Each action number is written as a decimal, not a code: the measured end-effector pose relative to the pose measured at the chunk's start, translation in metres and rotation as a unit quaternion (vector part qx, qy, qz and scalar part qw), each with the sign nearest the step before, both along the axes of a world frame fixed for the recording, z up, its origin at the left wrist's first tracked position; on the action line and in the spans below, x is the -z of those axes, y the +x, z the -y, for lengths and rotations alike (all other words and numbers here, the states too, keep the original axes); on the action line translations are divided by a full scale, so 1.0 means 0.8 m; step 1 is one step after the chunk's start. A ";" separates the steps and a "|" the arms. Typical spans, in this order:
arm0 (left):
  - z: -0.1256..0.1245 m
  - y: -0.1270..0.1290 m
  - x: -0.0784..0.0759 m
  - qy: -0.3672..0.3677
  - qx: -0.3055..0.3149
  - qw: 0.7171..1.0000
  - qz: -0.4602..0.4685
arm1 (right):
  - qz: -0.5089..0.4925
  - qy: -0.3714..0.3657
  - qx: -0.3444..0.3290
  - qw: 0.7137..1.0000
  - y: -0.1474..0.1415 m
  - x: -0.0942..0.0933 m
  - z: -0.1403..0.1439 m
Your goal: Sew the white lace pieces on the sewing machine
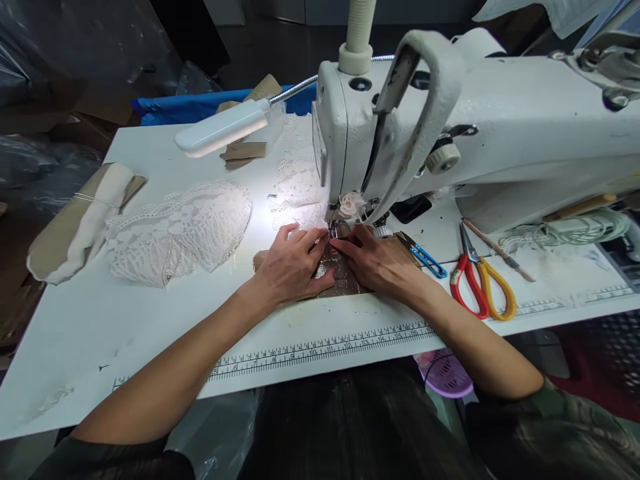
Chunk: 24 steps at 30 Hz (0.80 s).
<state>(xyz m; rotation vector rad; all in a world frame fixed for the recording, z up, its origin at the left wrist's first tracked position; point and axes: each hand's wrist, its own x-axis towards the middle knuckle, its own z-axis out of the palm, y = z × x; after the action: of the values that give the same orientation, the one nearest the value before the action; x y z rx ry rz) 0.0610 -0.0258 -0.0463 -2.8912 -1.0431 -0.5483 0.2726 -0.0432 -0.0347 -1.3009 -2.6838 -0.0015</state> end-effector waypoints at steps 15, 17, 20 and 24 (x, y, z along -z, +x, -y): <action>-0.005 0.000 0.001 -0.014 -0.032 0.999 0.001 | -0.320 -0.125 0.123 0.931 0.024 0.014 -0.031; -0.005 0.000 0.003 -0.013 -0.034 0.999 0.002 | -0.320 -0.110 0.096 0.936 0.020 0.013 -0.024; -0.006 -0.001 0.005 -0.014 -0.035 0.999 -0.004 | -0.277 -0.082 0.074 0.955 0.018 0.015 -0.004; -0.005 -0.001 0.005 -0.030 -0.037 0.999 -0.011 | -0.201 -0.021 0.087 0.975 0.018 0.030 0.017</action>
<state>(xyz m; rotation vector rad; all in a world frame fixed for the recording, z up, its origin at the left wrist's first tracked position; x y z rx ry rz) 0.0599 -0.0219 -0.0501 -2.8890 -1.1784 -0.4890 0.2871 -0.0566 -0.0589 -1.3726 -2.2373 0.2703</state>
